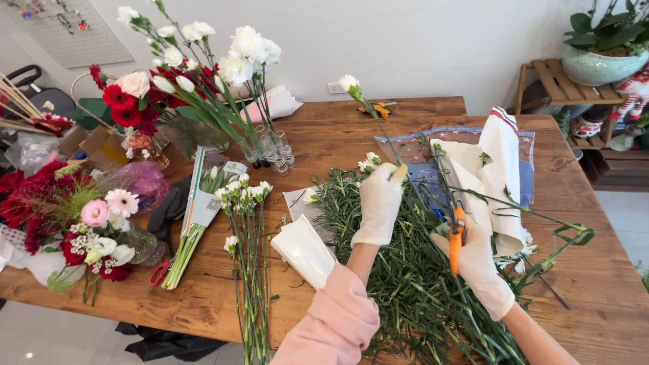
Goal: Trimming the stems and removing excess leaves from white carnations using floral shears at a design station.
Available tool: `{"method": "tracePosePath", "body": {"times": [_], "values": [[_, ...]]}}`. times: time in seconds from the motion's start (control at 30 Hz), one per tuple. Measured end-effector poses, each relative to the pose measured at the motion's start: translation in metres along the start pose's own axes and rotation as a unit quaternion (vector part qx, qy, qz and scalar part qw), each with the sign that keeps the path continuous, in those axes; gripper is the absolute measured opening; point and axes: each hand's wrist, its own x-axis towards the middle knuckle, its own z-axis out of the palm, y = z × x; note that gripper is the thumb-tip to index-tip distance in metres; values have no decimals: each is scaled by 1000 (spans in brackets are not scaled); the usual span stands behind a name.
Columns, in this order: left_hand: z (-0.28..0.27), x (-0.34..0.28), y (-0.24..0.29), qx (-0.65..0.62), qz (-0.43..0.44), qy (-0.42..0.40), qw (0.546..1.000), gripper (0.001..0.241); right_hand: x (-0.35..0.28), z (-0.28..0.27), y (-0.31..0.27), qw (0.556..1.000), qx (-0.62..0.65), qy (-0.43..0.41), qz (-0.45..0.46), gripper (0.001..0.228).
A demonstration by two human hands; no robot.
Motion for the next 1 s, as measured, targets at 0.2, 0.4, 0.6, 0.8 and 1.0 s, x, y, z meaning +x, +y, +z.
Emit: {"method": "tracePosePath", "body": {"times": [0.2,0.4,0.6,0.8,1.0], "values": [[-19,-9,-5,-88,16,37,995,8,21,3,18,996,85,-4,23,35],[-44,-5,29,-2,-3,18,1000,47,11,11,16,993,102,-60,-21,30],[-16,7,-13,204,342,205,894,24,13,14,6,991,117,-53,-30,27],[-21,-6,-14,66,449,205,867,31,11,6,18,986,123,-99,-56,22],[-20,1,-35,243,528,334,742,38,13,9,28,979,142,-124,-79,22]]}}
